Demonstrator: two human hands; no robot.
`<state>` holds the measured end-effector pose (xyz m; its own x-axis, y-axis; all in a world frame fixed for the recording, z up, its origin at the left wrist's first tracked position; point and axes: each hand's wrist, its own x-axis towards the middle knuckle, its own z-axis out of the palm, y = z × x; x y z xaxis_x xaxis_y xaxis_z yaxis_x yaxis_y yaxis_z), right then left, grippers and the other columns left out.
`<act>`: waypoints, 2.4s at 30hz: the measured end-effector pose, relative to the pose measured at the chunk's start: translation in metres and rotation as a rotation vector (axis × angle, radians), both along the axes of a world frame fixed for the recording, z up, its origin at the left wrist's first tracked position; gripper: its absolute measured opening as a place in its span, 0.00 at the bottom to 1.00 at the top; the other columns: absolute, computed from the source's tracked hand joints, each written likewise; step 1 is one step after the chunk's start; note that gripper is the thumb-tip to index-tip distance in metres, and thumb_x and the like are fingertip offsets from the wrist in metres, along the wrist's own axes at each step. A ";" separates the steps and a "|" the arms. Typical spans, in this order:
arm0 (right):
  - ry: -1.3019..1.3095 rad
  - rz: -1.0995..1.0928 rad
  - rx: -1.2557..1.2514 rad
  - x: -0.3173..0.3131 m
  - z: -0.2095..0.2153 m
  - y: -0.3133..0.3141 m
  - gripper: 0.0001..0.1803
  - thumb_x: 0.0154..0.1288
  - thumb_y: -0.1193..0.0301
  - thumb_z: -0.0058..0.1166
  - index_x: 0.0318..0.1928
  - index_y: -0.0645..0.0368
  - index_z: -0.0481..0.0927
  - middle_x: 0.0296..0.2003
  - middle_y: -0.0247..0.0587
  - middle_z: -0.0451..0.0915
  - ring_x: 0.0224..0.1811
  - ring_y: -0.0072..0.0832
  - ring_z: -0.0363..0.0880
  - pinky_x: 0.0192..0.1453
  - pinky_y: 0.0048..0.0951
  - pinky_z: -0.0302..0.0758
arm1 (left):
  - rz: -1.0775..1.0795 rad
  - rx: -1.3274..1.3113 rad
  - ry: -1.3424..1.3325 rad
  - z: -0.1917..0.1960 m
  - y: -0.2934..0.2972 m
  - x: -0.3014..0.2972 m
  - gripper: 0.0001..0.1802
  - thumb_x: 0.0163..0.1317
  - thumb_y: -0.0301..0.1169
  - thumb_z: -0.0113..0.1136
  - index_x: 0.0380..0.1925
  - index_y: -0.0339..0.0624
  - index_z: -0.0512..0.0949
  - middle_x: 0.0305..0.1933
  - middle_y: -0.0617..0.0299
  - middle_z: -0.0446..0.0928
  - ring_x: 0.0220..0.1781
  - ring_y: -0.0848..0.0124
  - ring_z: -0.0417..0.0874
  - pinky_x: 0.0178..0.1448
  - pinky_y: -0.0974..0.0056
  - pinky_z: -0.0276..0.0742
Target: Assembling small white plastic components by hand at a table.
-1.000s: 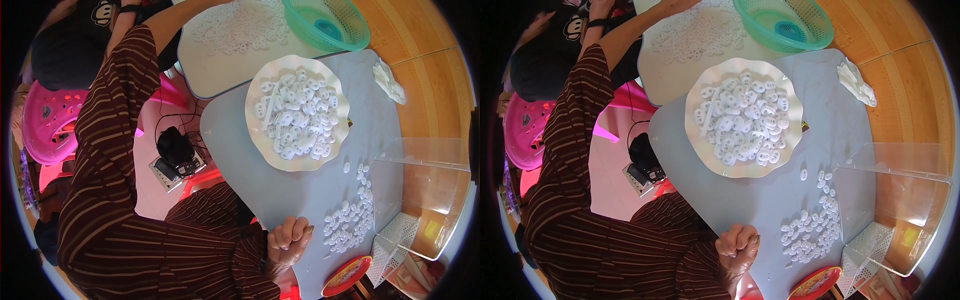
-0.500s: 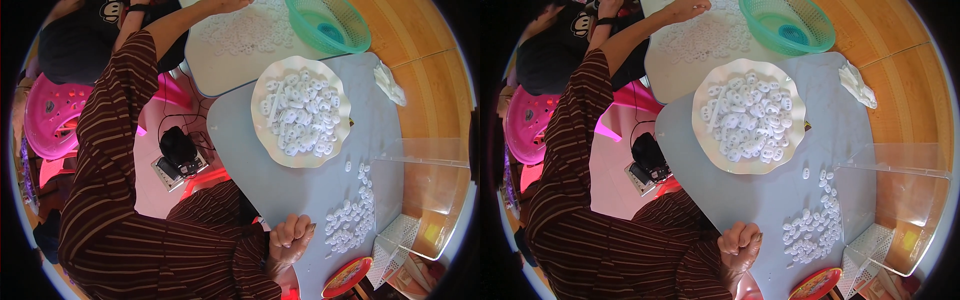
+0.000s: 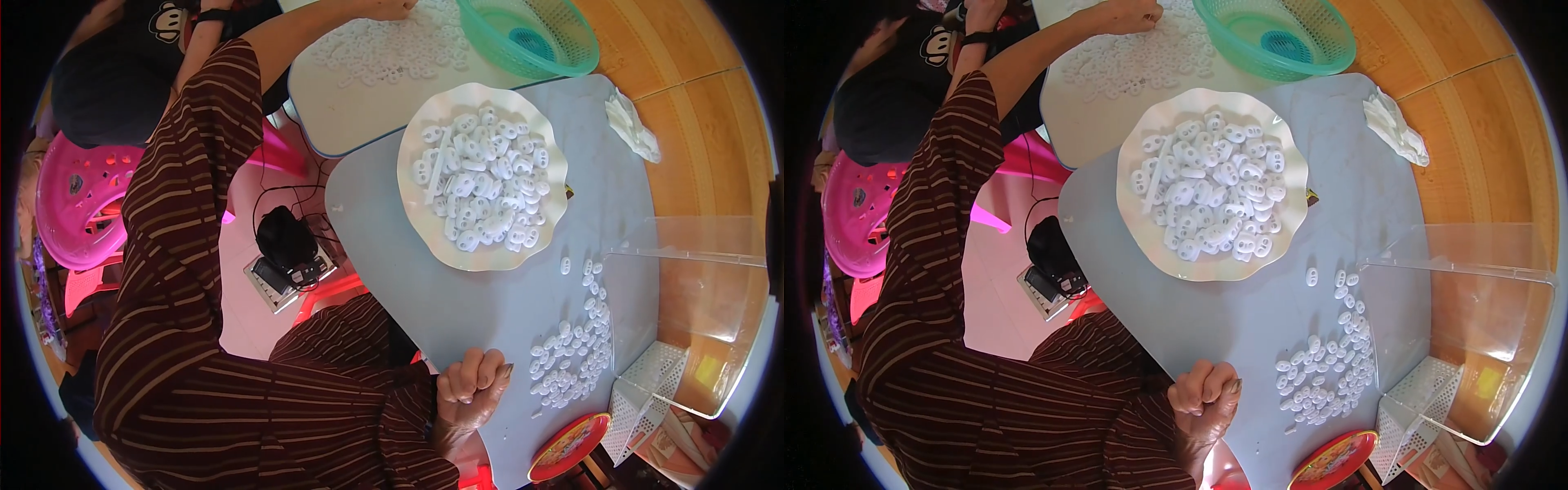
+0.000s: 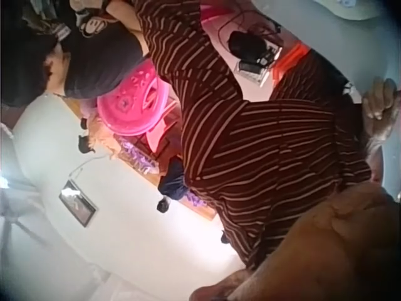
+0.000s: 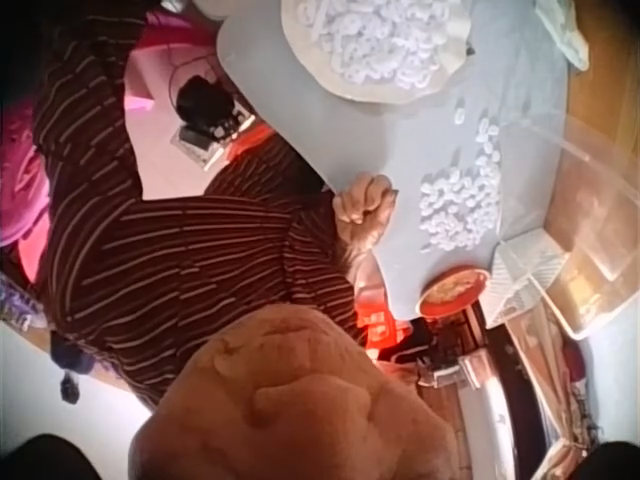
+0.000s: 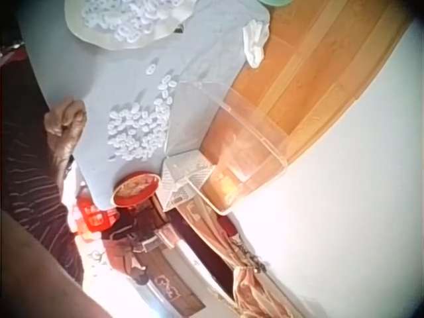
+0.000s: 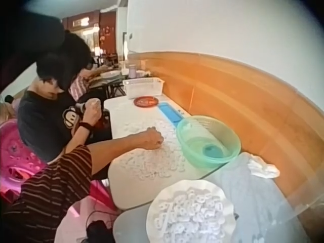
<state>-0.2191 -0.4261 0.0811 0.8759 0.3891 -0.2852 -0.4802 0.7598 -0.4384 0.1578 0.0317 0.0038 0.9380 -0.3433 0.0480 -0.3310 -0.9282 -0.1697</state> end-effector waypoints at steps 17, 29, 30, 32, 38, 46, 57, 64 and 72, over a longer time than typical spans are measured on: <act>-0.035 0.003 0.007 0.000 -0.001 0.001 0.21 0.75 0.57 0.33 0.24 0.54 0.57 0.19 0.33 0.58 0.14 0.17 0.49 0.15 0.19 0.50 | -0.094 -0.268 -0.068 0.004 0.010 -0.010 0.09 0.53 0.33 0.50 0.24 0.44 0.79 0.27 0.49 0.78 0.31 0.51 0.79 0.40 0.50 0.75; -0.033 -0.016 0.003 0.000 -0.002 0.000 0.22 0.75 0.56 0.32 0.24 0.54 0.57 0.19 0.33 0.58 0.14 0.18 0.49 0.15 0.19 0.50 | -0.099 -0.223 -0.222 0.004 -0.009 -0.020 0.12 0.48 0.35 0.51 0.23 0.38 0.79 0.29 0.45 0.79 0.34 0.48 0.80 0.41 0.48 0.75; 0.007 -0.017 -0.020 -0.001 0.000 0.001 0.23 0.73 0.54 0.36 0.23 0.55 0.59 0.18 0.34 0.59 0.14 0.17 0.49 0.15 0.19 0.50 | -0.097 -0.220 -0.226 0.003 -0.006 -0.018 0.12 0.48 0.35 0.51 0.23 0.38 0.79 0.29 0.45 0.79 0.34 0.48 0.80 0.41 0.48 0.75; 0.045 -0.017 -0.041 -0.001 0.001 0.003 0.25 0.71 0.52 0.41 0.22 0.56 0.61 0.18 0.34 0.60 0.14 0.17 0.49 0.15 0.18 0.49 | 0.178 0.015 -0.054 -0.004 0.001 -0.007 0.12 0.48 0.34 0.51 0.23 0.36 0.79 0.29 0.45 0.79 0.35 0.47 0.80 0.41 0.47 0.75; 0.047 -0.033 -0.052 -0.001 0.001 0.002 0.25 0.71 0.51 0.40 0.23 0.56 0.62 0.19 0.34 0.61 0.15 0.16 0.50 0.16 0.18 0.50 | -0.229 -0.411 -0.365 -0.021 0.007 -0.014 0.12 0.47 0.33 0.52 0.23 0.36 0.79 0.31 0.45 0.79 0.37 0.48 0.80 0.49 0.47 0.72; -0.015 0.026 -0.039 0.004 0.002 0.000 0.22 0.74 0.55 0.37 0.23 0.54 0.60 0.19 0.32 0.61 0.15 0.15 0.51 0.16 0.17 0.51 | 0.110 -0.248 -0.185 -0.040 0.039 0.022 0.06 0.49 0.27 0.53 0.27 0.38 0.75 0.27 0.48 0.77 0.32 0.50 0.79 0.37 0.54 0.75; -0.055 0.022 -0.041 0.003 0.000 0.004 0.23 0.73 0.55 0.38 0.24 0.56 0.63 0.20 0.35 0.62 0.15 0.14 0.48 0.15 0.16 0.48 | 0.029 -0.553 -0.573 -0.010 0.030 0.012 0.12 0.53 0.24 0.55 0.38 0.49 0.75 0.22 0.52 0.72 0.23 0.62 0.75 0.31 0.60 0.71; -0.085 0.038 -0.164 0.000 0.009 0.006 0.22 0.74 0.57 0.35 0.26 0.58 0.64 0.21 0.37 0.63 0.15 0.13 0.45 0.15 0.16 0.46 | 0.350 -0.974 -0.361 0.023 0.021 -0.006 0.14 0.59 0.29 0.54 0.46 0.50 0.78 0.36 0.62 0.78 0.33 0.79 0.77 0.35 0.70 0.72; -0.345 -0.141 -0.766 -0.019 0.023 -0.036 0.23 0.74 0.58 0.39 0.24 0.59 0.68 0.19 0.27 0.66 0.17 0.12 0.57 0.18 0.17 0.51 | -0.028 -1.209 -0.206 0.122 -0.158 -0.154 0.12 0.61 0.25 0.53 0.44 0.38 0.76 0.46 0.65 0.76 0.46 0.75 0.74 0.53 0.74 0.67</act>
